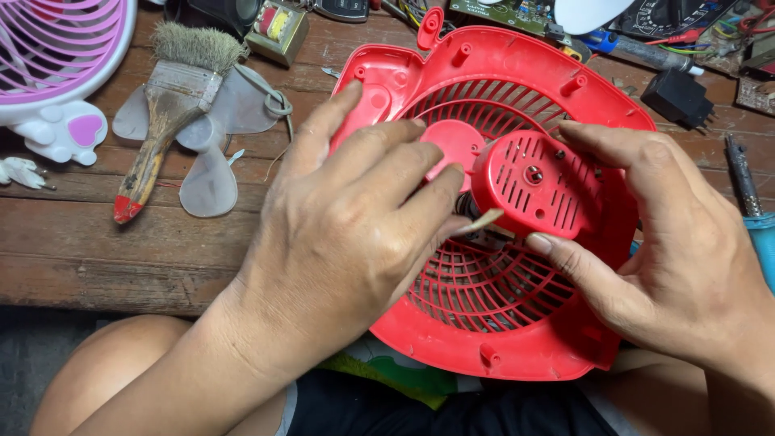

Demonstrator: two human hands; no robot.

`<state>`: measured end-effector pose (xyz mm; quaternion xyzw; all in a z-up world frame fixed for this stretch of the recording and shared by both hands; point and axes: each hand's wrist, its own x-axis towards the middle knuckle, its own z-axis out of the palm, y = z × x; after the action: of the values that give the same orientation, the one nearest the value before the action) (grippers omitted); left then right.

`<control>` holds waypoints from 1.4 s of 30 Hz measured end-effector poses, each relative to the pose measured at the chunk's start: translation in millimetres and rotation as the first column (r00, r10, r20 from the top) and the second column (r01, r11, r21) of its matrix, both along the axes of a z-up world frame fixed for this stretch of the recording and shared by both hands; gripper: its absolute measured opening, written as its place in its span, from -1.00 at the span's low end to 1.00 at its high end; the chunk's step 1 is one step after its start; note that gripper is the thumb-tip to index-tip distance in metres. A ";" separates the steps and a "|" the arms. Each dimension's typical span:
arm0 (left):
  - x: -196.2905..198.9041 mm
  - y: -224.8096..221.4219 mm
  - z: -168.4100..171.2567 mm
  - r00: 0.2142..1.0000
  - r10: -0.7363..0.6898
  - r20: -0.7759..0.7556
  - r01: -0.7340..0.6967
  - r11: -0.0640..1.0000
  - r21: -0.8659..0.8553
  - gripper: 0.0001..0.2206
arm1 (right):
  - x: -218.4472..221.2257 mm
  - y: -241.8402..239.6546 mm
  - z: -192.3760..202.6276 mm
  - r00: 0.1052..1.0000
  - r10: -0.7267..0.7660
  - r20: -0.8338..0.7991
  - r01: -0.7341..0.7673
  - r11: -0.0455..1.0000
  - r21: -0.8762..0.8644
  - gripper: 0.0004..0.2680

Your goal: Assembling a fan motor into its plastic housing and securing the internal cover with a screwdriver.

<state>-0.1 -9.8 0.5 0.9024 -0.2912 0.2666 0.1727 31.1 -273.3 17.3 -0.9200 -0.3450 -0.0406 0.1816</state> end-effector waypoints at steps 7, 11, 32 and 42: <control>-2.4 -10.8 2.3 0.992 -0.090 -0.084 0.089 0.996 -0.016 -0.90 | -3.3 -21.9 -6.8 0.993 -0.067 0.094 0.057 0.993 0.105 -0.43; 1.5 -15.0 1.1 0.969 -0.134 -0.206 0.138 0.990 0.004 -0.92 | -8.6 -24.0 -11.2 0.972 -0.212 -0.099 0.232 0.929 0.287 -0.37; 11.8 -17.6 -35.8 0.884 -0.254 -0.393 0.302 0.951 0.064 -0.85 | -17.4 -5.4 -22.7 0.938 -0.333 -0.092 0.344 0.879 0.330 -0.45; 5.3 -16.2 -23.9 0.866 -0.242 -0.438 0.299 0.952 0.065 -0.74 | -16.9 -8.4 -17.7 0.972 -0.231 -0.042 0.231 0.908 0.349 -0.41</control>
<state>5.2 -26.0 -23.3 0.8981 -0.3869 0.0174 0.2084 14.2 -281.7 -0.3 -0.9069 -0.2212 -0.1229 0.3368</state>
